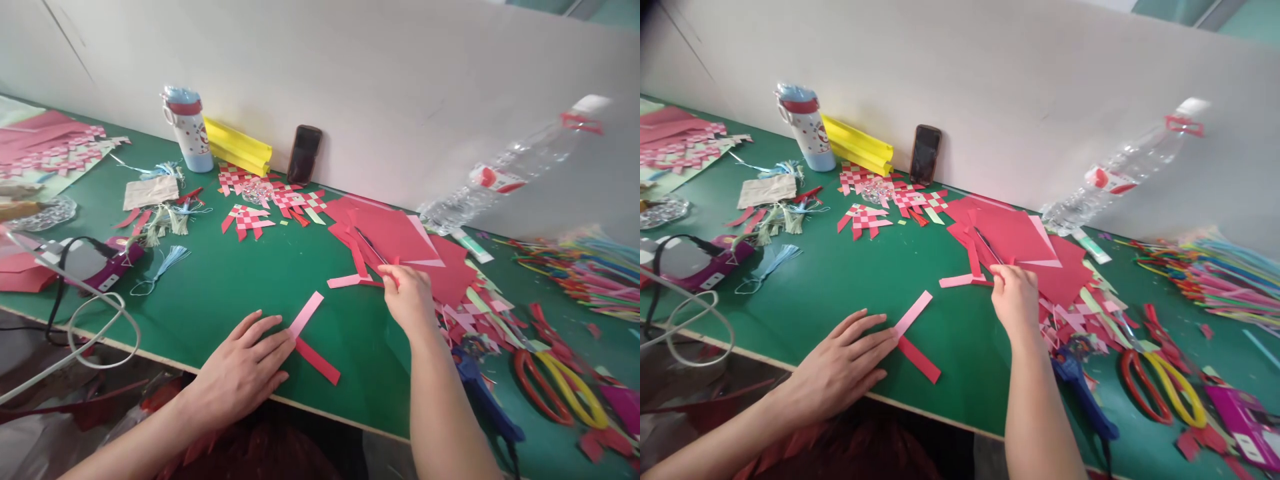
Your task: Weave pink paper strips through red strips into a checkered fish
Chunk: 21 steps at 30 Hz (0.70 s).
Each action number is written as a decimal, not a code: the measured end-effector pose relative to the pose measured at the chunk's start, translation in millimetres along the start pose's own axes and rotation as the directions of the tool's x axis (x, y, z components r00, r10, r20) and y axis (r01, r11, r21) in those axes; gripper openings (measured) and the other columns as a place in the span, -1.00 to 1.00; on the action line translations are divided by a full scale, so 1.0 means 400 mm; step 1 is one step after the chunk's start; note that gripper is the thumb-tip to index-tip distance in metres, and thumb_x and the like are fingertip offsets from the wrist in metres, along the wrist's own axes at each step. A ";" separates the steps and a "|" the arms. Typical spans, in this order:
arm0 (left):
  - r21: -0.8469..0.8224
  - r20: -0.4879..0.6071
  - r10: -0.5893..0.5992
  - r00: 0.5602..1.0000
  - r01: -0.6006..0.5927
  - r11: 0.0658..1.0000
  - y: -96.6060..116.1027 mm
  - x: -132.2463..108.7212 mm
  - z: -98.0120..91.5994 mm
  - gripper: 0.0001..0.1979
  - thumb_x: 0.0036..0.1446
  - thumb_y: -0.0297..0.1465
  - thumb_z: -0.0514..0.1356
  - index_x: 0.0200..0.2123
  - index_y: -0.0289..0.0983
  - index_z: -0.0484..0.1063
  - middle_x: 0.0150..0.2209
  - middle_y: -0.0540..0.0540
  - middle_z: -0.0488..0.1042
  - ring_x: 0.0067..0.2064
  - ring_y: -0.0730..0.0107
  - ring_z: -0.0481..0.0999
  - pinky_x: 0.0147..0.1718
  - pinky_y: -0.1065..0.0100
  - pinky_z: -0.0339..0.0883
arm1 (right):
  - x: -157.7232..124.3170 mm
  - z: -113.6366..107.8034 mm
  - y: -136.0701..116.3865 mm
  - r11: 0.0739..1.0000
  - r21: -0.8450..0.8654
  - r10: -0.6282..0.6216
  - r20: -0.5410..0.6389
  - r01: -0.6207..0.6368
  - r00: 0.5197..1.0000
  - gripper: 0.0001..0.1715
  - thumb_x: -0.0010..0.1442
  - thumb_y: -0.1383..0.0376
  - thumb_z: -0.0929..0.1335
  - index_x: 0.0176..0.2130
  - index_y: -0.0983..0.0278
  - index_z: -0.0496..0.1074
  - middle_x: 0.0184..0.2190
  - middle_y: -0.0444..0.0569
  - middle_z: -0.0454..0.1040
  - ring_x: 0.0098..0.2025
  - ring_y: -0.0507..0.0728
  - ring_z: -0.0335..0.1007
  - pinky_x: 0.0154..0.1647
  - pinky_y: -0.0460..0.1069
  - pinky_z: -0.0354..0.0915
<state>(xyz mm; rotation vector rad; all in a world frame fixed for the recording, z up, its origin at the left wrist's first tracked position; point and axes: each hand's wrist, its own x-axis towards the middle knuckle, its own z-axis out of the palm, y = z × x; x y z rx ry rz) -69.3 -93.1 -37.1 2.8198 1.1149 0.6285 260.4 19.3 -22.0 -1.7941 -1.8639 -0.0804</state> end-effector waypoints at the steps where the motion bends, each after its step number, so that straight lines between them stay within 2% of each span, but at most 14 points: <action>1: 0.002 -0.001 -0.001 1.000 0.001 1.000 0.000 0.000 0.001 -0.62 0.35 -0.28 0.09 0.18 -0.21 0.36 0.13 -0.02 0.48 0.23 0.10 0.32 0.27 -0.02 0.11 | -0.004 0.001 0.009 1.000 -0.025 0.002 0.011 -0.002 1.000 -0.65 0.14 0.35 0.23 -0.19 0.24 0.54 -0.16 0.09 0.58 -0.07 0.32 0.32 0.04 0.23 0.22; 6: 0.000 0.013 -0.008 1.000 0.008 1.000 0.001 0.001 0.000 -0.64 0.34 -0.30 0.09 0.17 -0.19 0.38 0.14 -0.01 0.47 0.24 0.07 0.31 0.28 -0.03 0.09 | -0.025 0.012 0.035 0.995 -0.098 0.018 0.053 -0.013 0.998 -0.67 0.09 0.35 0.26 -0.20 0.16 0.54 -0.10 0.07 0.54 -0.06 0.35 0.27 -0.06 0.26 0.19; 11: -0.013 0.024 -0.033 0.999 0.034 0.999 0.006 0.005 -0.002 -0.65 0.33 -0.32 0.09 0.15 -0.19 0.38 0.12 -0.02 0.49 0.24 0.04 0.30 0.27 -0.07 0.08 | -0.014 0.007 0.033 0.998 -0.059 -0.019 0.072 0.023 0.997 -0.84 0.09 0.33 0.28 -0.39 0.20 0.46 -0.22 0.07 0.53 -0.08 0.29 0.34 0.02 0.23 0.16; 14: -0.012 0.039 -0.042 0.998 0.042 0.999 0.008 0.006 -0.004 -0.65 0.34 -0.32 0.08 0.15 -0.18 0.37 0.13 -0.01 0.47 0.25 0.03 0.28 0.28 -0.09 0.06 | -0.003 -0.001 0.006 1.000 0.004 -0.022 0.055 0.022 0.998 -0.85 0.14 0.29 0.27 -0.36 0.20 0.45 -0.28 0.06 0.55 -0.13 0.27 0.39 0.00 0.18 0.20; 18: -0.011 0.051 -0.050 0.997 0.051 0.999 0.009 0.006 -0.007 -0.65 0.33 -0.33 0.09 0.15 -0.17 0.38 0.12 -0.03 0.48 0.26 0.05 0.26 0.30 -0.09 0.03 | -0.005 -0.003 -0.049 0.994 0.104 0.030 0.060 -0.036 0.998 -0.77 0.22 0.18 0.27 -0.23 0.21 0.45 -0.32 0.06 0.58 -0.26 0.25 0.46 -0.26 0.08 0.27; 21: -0.002 0.053 -0.063 0.997 0.063 0.998 0.011 0.007 -0.007 -0.64 0.33 -0.31 0.10 0.16 -0.16 0.38 0.11 -0.06 0.48 0.27 0.06 0.25 0.31 -0.08 0.00 | -0.014 0.001 -0.088 0.981 0.186 0.036 0.097 -0.054 0.995 -0.74 0.26 0.13 0.26 -0.18 0.21 0.44 -0.35 0.02 0.60 -0.33 0.21 0.50 -0.34 0.03 0.26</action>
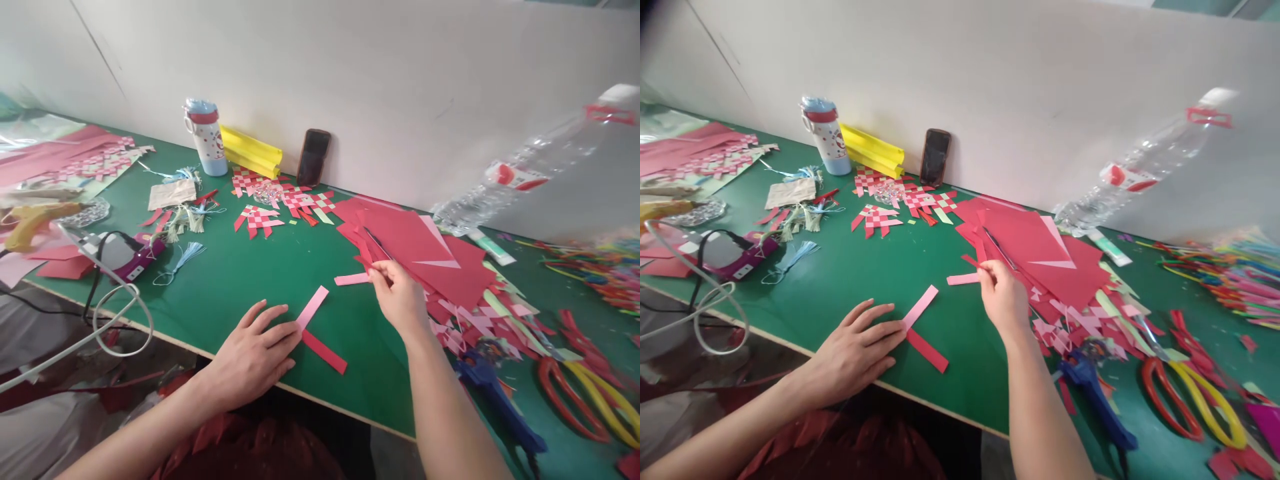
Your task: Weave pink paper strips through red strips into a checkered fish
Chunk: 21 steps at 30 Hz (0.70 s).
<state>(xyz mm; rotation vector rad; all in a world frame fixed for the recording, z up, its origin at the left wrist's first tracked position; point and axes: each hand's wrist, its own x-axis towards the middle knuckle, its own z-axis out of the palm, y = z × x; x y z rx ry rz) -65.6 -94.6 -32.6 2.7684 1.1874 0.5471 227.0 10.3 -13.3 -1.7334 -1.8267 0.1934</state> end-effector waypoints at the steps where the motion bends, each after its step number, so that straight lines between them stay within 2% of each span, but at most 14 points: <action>1: 0.008 0.004 -0.003 1.000 0.003 1.000 0.001 0.001 0.001 -0.63 0.32 -0.31 0.10 0.17 -0.16 0.38 0.11 -0.08 0.47 0.27 0.05 0.25 0.31 -0.08 -0.01 | -0.003 0.004 -0.010 1.000 0.024 -0.001 0.008 0.000 1.000 -0.72 0.27 0.12 0.26 -0.15 0.22 0.42 -0.37 0.01 0.60 -0.34 0.20 0.51 -0.35 0.02 0.26; 5: 0.042 0.034 -0.009 0.999 0.008 0.999 0.009 0.006 0.003 -0.58 0.33 -0.27 0.09 0.22 -0.17 0.32 0.15 -0.11 0.43 0.29 0.05 0.22 0.32 -0.08 -0.05 | -0.012 0.013 -0.039 0.994 0.108 0.000 0.026 -0.003 1.000 -0.59 0.28 0.10 0.26 0.05 0.24 0.31 -0.44 -0.05 0.58 -0.43 0.17 0.49 -0.41 0.01 0.24; 7: 0.033 0.045 -0.018 0.999 0.016 0.999 0.011 0.012 0.001 -0.58 0.33 -0.25 0.11 0.21 -0.18 0.33 0.14 -0.11 0.44 0.29 0.04 0.20 0.32 -0.08 -0.06 | -0.014 0.016 -0.045 0.990 0.144 0.006 0.030 -0.011 1.000 -0.57 0.29 0.11 0.24 0.08 0.24 0.27 -0.45 -0.06 0.57 -0.47 0.17 0.46 -0.44 0.01 0.21; 11: -0.040 0.055 -0.027 0.998 0.029 0.999 0.003 0.039 -0.010 -0.72 0.32 -0.26 0.14 0.05 -0.16 0.46 0.04 -0.06 0.51 0.28 0.02 0.21 0.29 -0.10 -0.04 | -0.014 0.015 -0.044 0.987 0.157 0.014 0.028 -0.018 1.000 -0.66 0.29 0.16 0.18 -0.01 0.23 0.30 -0.51 -0.07 0.52 -0.54 0.16 0.40 -0.46 0.00 0.17; 15: -0.132 0.032 -0.043 0.999 0.047 0.990 -0.012 0.080 -0.011 -0.82 0.32 -0.37 0.14 -0.18 -0.15 0.56 -0.14 -0.04 0.58 0.16 0.09 0.34 0.15 0.00 0.17 | -0.013 0.013 -0.041 0.987 0.158 -0.012 0.057 0.003 0.998 -0.71 0.27 0.20 0.16 -0.13 0.22 0.37 -0.42 -0.02 0.54 -0.49 0.14 0.43 -0.42 -0.01 0.21; 18: -0.184 0.005 -0.113 0.994 0.112 0.977 -0.013 0.102 0.000 -0.85 0.28 -0.39 0.18 -0.30 -0.19 0.56 -0.25 -0.04 0.59 0.03 0.16 0.41 0.06 0.08 0.24 | -0.015 0.017 -0.044 0.987 0.158 -0.034 0.089 0.020 0.995 -0.72 0.27 0.20 0.17 -0.16 0.21 0.40 -0.42 -0.03 0.54 -0.48 0.14 0.44 -0.39 -0.01 0.24; 21: -0.215 -0.024 -0.179 0.984 0.169 0.962 -0.008 0.110 0.015 -0.88 0.24 -0.43 0.21 -0.36 -0.22 0.52 -0.28 -0.04 0.58 -0.05 0.19 0.44 -0.01 0.13 0.27 | -0.020 0.020 -0.048 0.987 0.159 -0.055 0.117 0.036 0.992 -0.73 0.28 0.22 0.18 -0.16 0.19 0.42 -0.46 -0.07 0.54 -0.49 0.12 0.42 -0.39 -0.02 0.25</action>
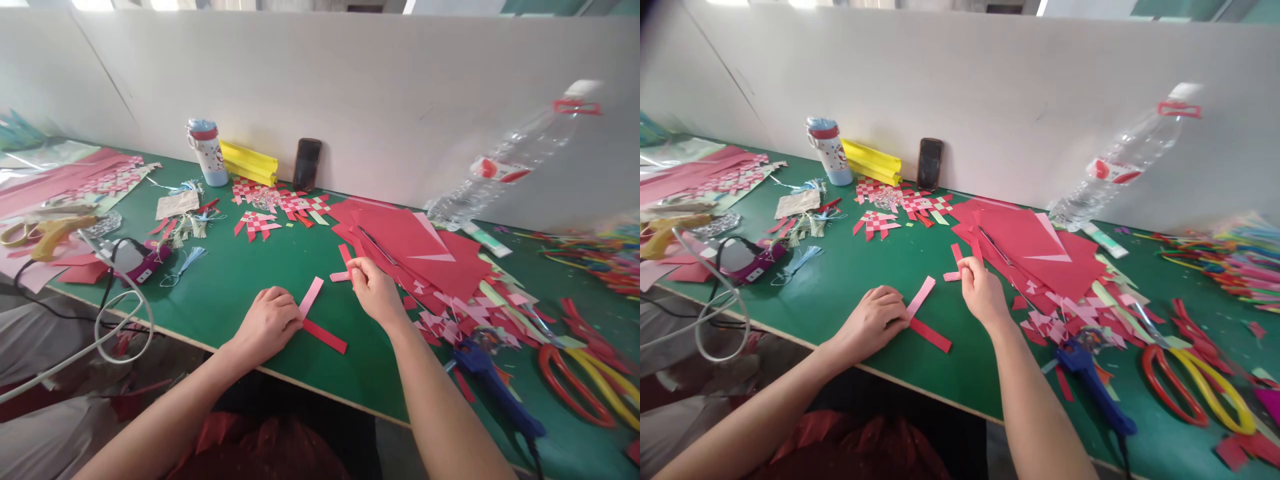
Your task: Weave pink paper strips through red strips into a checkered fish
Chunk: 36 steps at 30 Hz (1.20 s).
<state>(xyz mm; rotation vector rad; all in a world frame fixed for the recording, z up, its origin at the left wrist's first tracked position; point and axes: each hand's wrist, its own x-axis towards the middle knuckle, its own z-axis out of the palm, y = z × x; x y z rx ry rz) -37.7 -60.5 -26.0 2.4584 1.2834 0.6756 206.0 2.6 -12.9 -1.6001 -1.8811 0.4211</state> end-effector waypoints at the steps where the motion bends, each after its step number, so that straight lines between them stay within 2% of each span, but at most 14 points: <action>1: -0.010 -0.007 -0.019 1.000 0.018 1.000 0.001 0.000 0.004 -0.89 0.23 -0.44 0.22 -0.37 -0.22 0.50 -0.27 -0.04 0.57 -0.07 0.20 0.44 -0.03 0.15 0.27 | -0.001 0.001 -0.001 1.000 0.000 -0.004 0.005 0.004 1.000 -0.73 0.28 0.22 0.19 -0.16 0.18 0.43 -0.45 -0.08 0.54 -0.50 0.12 0.42 -0.39 -0.02 0.26; 6: -0.034 0.031 -0.124 0.992 0.125 0.992 0.006 0.001 0.006 -0.96 0.19 -0.47 0.23 -0.29 -0.22 0.44 -0.23 -0.02 0.54 -0.04 0.21 0.39 -0.02 0.15 0.25 | -0.002 0.001 0.001 1.000 -0.006 -0.015 -0.003 0.015 1.000 -0.73 0.27 0.23 0.21 -0.16 0.19 0.45 -0.44 -0.07 0.56 -0.49 0.12 0.44 -0.39 -0.03 0.28; 10: 0.048 0.057 -0.251 0.966 0.249 0.967 0.008 0.016 -0.012 -0.75 0.10 -0.38 0.31 -0.14 -0.19 0.40 -0.11 -0.07 0.48 0.07 0.08 0.31 0.03 0.08 0.22 | -0.002 -0.003 0.004 1.000 -0.012 -0.021 -0.016 0.021 1.000 -0.72 0.25 0.22 0.22 -0.17 0.20 0.48 -0.45 -0.07 0.57 -0.46 0.13 0.46 -0.36 -0.02 0.30; 13: 0.093 0.084 -0.299 0.951 0.291 0.952 0.002 0.030 -0.023 -0.66 0.03 -0.33 0.35 -0.11 -0.17 0.39 -0.06 -0.09 0.43 0.11 0.01 0.26 0.04 0.03 0.19 | 0.000 -0.014 0.009 1.000 -0.009 -0.014 -0.049 0.013 0.999 -0.71 0.25 0.22 0.23 -0.16 0.21 0.49 -0.44 -0.05 0.58 -0.44 0.15 0.49 -0.31 0.01 0.34; 17: 0.076 0.120 -0.292 0.949 0.285 0.956 -0.014 0.035 -0.022 -0.66 0.00 -0.32 0.35 -0.13 -0.13 0.40 -0.03 -0.07 0.40 0.10 0.03 0.26 0.06 0.02 0.14 | 0.007 -0.030 0.022 1.000 0.016 0.012 -0.116 -0.010 0.993 -0.69 0.23 0.24 0.23 -0.13 0.24 0.48 -0.37 0.01 0.60 -0.36 0.18 0.53 -0.23 0.05 0.39; 22: 0.053 0.071 -0.269 0.961 0.265 0.963 -0.028 0.021 -0.003 -0.70 0.02 -0.31 0.33 -0.13 -0.11 0.42 -0.04 -0.06 0.38 0.12 0.05 0.24 0.11 -0.01 0.07 | 0.008 -0.028 0.030 0.997 0.067 0.034 -0.134 -0.025 0.990 -0.69 0.22 0.19 0.28 -0.13 0.26 0.49 -0.26 0.07 0.61 -0.25 0.21 0.55 -0.14 0.11 0.43; 24: 0.053 0.047 -0.257 0.965 0.254 0.966 -0.029 0.015 0.003 -0.71 0.03 -0.32 0.33 -0.13 -0.10 0.43 -0.04 -0.05 0.39 0.12 0.06 0.24 0.11 -0.01 0.06 | 0.004 -0.020 0.027 0.992 0.128 0.028 -0.095 -0.016 0.995 -0.63 0.20 0.18 0.31 -0.03 0.26 0.46 -0.19 0.07 0.60 -0.20 0.19 0.56 -0.11 0.10 0.46; 28: 0.050 0.020 -0.239 0.971 0.238 0.970 -0.027 0.011 0.006 -0.71 0.05 -0.32 0.33 -0.13 -0.08 0.44 -0.04 -0.05 0.40 0.12 0.07 0.25 0.12 -0.01 0.06 | -0.007 0.002 0.014 0.942 0.336 -0.037 0.070 0.012 0.997 -0.40 0.17 0.31 0.30 0.20 0.25 0.28 0.03 0.11 0.50 -0.01 0.17 0.52 0.02 0.10 0.45; 30: 0.048 0.018 -0.234 0.972 0.232 0.971 -0.025 0.012 0.005 -0.74 0.06 -0.32 0.32 -0.14 -0.07 0.46 -0.04 -0.03 0.40 0.11 0.08 0.26 0.12 -0.01 0.06 | -0.011 0.012 0.006 0.934 0.358 -0.058 0.116 0.013 0.992 -0.40 0.18 0.36 0.26 0.21 0.23 0.26 -0.02 0.09 0.53 -0.05 0.15 0.54 0.01 0.11 0.45; 32: 0.048 0.022 -0.234 0.972 0.233 0.971 -0.023 0.012 0.004 -0.77 0.06 -0.33 0.33 -0.17 -0.07 0.47 -0.04 -0.02 0.41 0.11 0.09 0.26 0.13 -0.02 0.05 | -0.013 0.018 -0.001 0.943 0.332 -0.058 0.124 0.014 0.991 -0.46 0.21 0.37 0.24 0.18 0.22 0.31 -0.16 0.02 0.58 -0.15 0.13 0.57 -0.04 0.11 0.47; 34: 0.046 0.024 -0.240 0.970 0.239 0.970 -0.023 0.012 0.004 -0.75 0.05 -0.32 0.34 -0.16 -0.06 0.47 -0.04 -0.01 0.41 0.12 0.08 0.25 0.14 -0.02 0.05 | -0.012 0.017 -0.005 0.963 0.270 -0.055 0.109 0.023 0.993 -0.51 0.22 0.36 0.24 0.13 0.20 0.37 -0.25 -0.03 0.59 -0.22 0.13 0.57 -0.09 0.10 0.48; 36: 0.045 0.020 -0.245 0.969 0.244 0.969 -0.024 0.011 0.005 -0.68 0.04 -0.31 0.35 -0.10 -0.06 0.46 -0.03 -0.02 0.41 0.12 0.07 0.25 0.14 -0.03 0.05 | -0.010 0.009 -0.003 0.985 0.166 -0.057 0.056 0.047 0.997 -0.55 0.22 0.34 0.25 0.08 0.20 0.42 -0.25 -0.03 0.60 -0.23 0.14 0.57 -0.11 0.09 0.47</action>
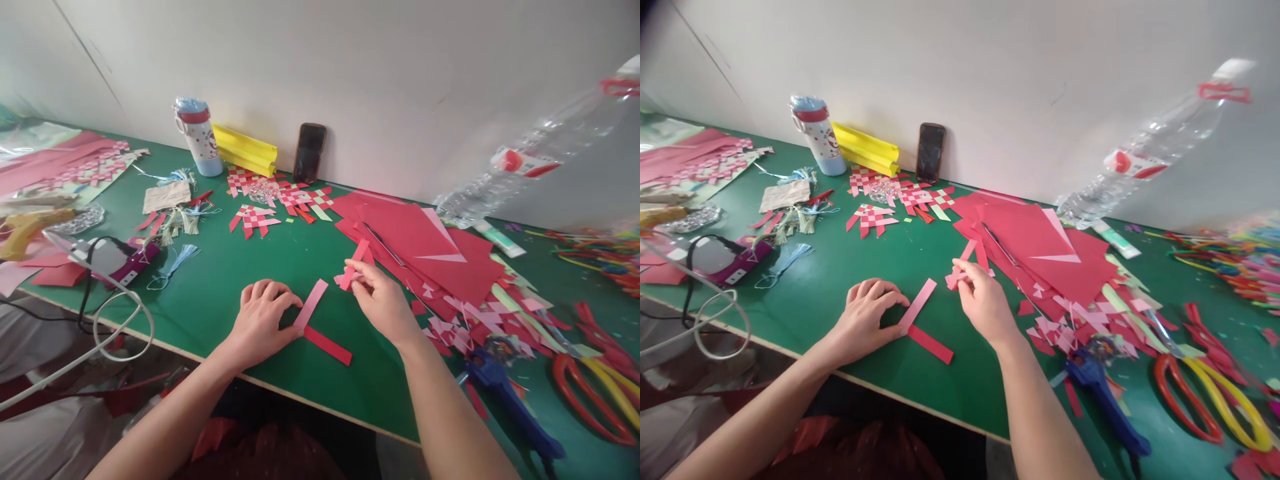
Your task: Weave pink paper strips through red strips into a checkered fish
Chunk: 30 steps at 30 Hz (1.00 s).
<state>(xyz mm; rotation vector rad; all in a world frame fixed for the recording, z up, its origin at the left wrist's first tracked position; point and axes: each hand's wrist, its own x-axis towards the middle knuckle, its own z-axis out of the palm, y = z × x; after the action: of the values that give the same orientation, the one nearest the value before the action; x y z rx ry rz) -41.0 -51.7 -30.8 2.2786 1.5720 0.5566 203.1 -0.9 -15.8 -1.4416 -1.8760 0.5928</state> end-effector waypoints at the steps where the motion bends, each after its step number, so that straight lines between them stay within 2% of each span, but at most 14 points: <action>1: 0.000 -0.005 0.001 1.000 -0.001 1.000 -0.001 0.000 0.001 -0.65 0.04 -0.30 0.35 -0.07 -0.06 0.45 -0.03 -0.03 0.41 0.12 0.07 0.25 0.14 -0.03 0.05 | 0.001 -0.007 0.003 0.998 -0.064 -0.011 -0.043 0.008 0.999 -0.56 0.22 0.34 0.25 0.06 0.20 0.44 -0.22 -0.01 0.60 -0.22 0.15 0.56 -0.10 0.10 0.47; 3: 0.001 -0.012 0.006 1.000 -0.006 1.000 -0.001 0.000 0.003 -0.64 0.05 -0.29 0.35 -0.05 -0.05 0.45 -0.03 -0.04 0.41 0.12 0.07 0.25 0.13 -0.03 0.06 | 0.005 -0.026 0.015 0.981 -0.193 -0.045 -0.161 0.013 0.986 -0.57 0.22 0.32 0.24 0.05 0.21 0.46 -0.12 0.04 0.58 -0.15 0.19 0.55 -0.04 0.12 0.44; 6: -0.004 -0.009 0.016 1.000 -0.016 1.000 -0.001 0.000 0.003 -0.73 0.08 -0.29 0.32 -0.12 -0.04 0.47 -0.05 -0.03 0.42 0.11 0.07 0.26 0.12 -0.03 0.06 | 0.012 -0.054 0.046 0.934 -0.356 -0.083 -0.296 -0.029 0.952 -0.55 0.24 0.31 0.24 0.08 0.27 0.44 -0.03 0.13 0.54 -0.04 0.26 0.49 0.01 0.17 0.41; 9: -0.006 -0.012 0.023 1.000 -0.023 1.000 0.000 0.000 0.002 -0.79 0.09 -0.30 0.32 -0.16 -0.04 0.49 -0.05 -0.01 0.42 0.11 0.09 0.27 0.13 -0.03 0.05 | 0.016 -0.070 0.082 0.869 -0.490 -0.098 -0.302 -0.066 0.948 -0.51 0.23 0.32 0.24 0.13 0.33 0.41 -0.01 0.20 0.52 0.05 0.34 0.41 0.05 0.25 0.37; 13: -0.006 -0.013 0.026 1.000 -0.026 1.000 -0.002 -0.001 0.004 -0.75 0.08 -0.28 0.33 -0.13 -0.05 0.48 -0.04 -0.01 0.42 0.11 0.10 0.28 0.13 -0.02 0.04 | 0.015 -0.070 0.109 0.811 -0.581 -0.080 -0.220 -0.065 0.972 -0.48 0.24 0.35 0.22 0.16 0.34 0.37 0.05 0.22 0.48 0.11 0.36 0.35 0.11 0.28 0.31; 18: -0.004 -0.014 0.028 1.000 -0.028 1.000 -0.003 -0.001 0.006 -0.64 0.07 -0.29 0.33 -0.02 -0.06 0.45 -0.03 -0.04 0.43 0.12 0.08 0.28 0.13 -0.03 0.05 | 0.008 -0.072 0.097 0.818 -0.570 -0.034 -0.189 -0.081 0.981 -0.50 0.26 0.33 0.22 0.15 0.28 0.40 0.00 0.17 0.51 0.03 0.33 0.40 0.06 0.24 0.34; 21: -0.003 -0.005 0.019 1.000 -0.019 1.000 -0.001 0.000 0.003 -0.63 0.05 -0.31 0.34 -0.03 -0.07 0.46 -0.02 -0.05 0.44 0.12 0.07 0.28 0.13 -0.03 0.05 | 0.005 -0.084 0.088 0.824 -0.546 0.027 -0.229 -0.151 0.973 -0.49 0.23 0.26 0.26 0.14 0.25 0.42 -0.08 0.16 0.50 -0.14 0.30 0.47 -0.17 0.18 0.42; 24: -0.006 -0.005 0.017 1.000 -0.017 1.000 0.002 0.000 0.000 -0.62 0.04 -0.31 0.35 -0.04 -0.06 0.46 -0.02 -0.04 0.44 0.12 0.08 0.28 0.13 -0.03 0.06 | 0.005 -0.098 0.086 0.834 -0.515 0.034 -0.307 -0.196 0.951 -0.48 0.20 0.19 0.29 0.14 0.20 0.42 -0.09 0.14 0.45 -0.24 0.25 0.47 -0.34 0.09 0.39; 27: -0.007 -0.013 0.020 1.000 -0.020 1.000 0.003 0.000 -0.001 -0.63 0.04 -0.31 0.35 -0.04 -0.07 0.45 -0.02 -0.04 0.44 0.12 0.08 0.28 0.13 -0.02 0.06 | 0.008 -0.106 0.084 0.871 -0.455 0.007 -0.364 -0.184 0.931 -0.51 0.19 0.18 0.30 0.10 0.19 0.44 -0.12 0.09 0.44 -0.29 0.18 0.45 -0.33 0.06 0.39; 30: -0.008 -0.015 0.018 1.000 -0.018 1.000 0.003 0.000 -0.001 -0.63 0.04 -0.32 0.34 -0.04 -0.07 0.46 -0.03 -0.03 0.44 0.11 0.07 0.29 0.14 -0.02 0.06 | 0.012 -0.090 0.070 0.925 -0.363 -0.009 -0.318 -0.112 0.948 -0.61 0.21 0.19 0.29 0.00 0.21 0.48 -0.18 0.06 0.46 -0.32 0.14 0.45 -0.26 0.06 0.41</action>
<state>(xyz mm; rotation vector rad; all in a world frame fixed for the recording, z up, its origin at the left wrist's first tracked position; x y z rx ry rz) -40.1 -52.0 -29.8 2.2902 1.5546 0.5844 247.5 9.5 -10.6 -1.7184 -1.7571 0.0091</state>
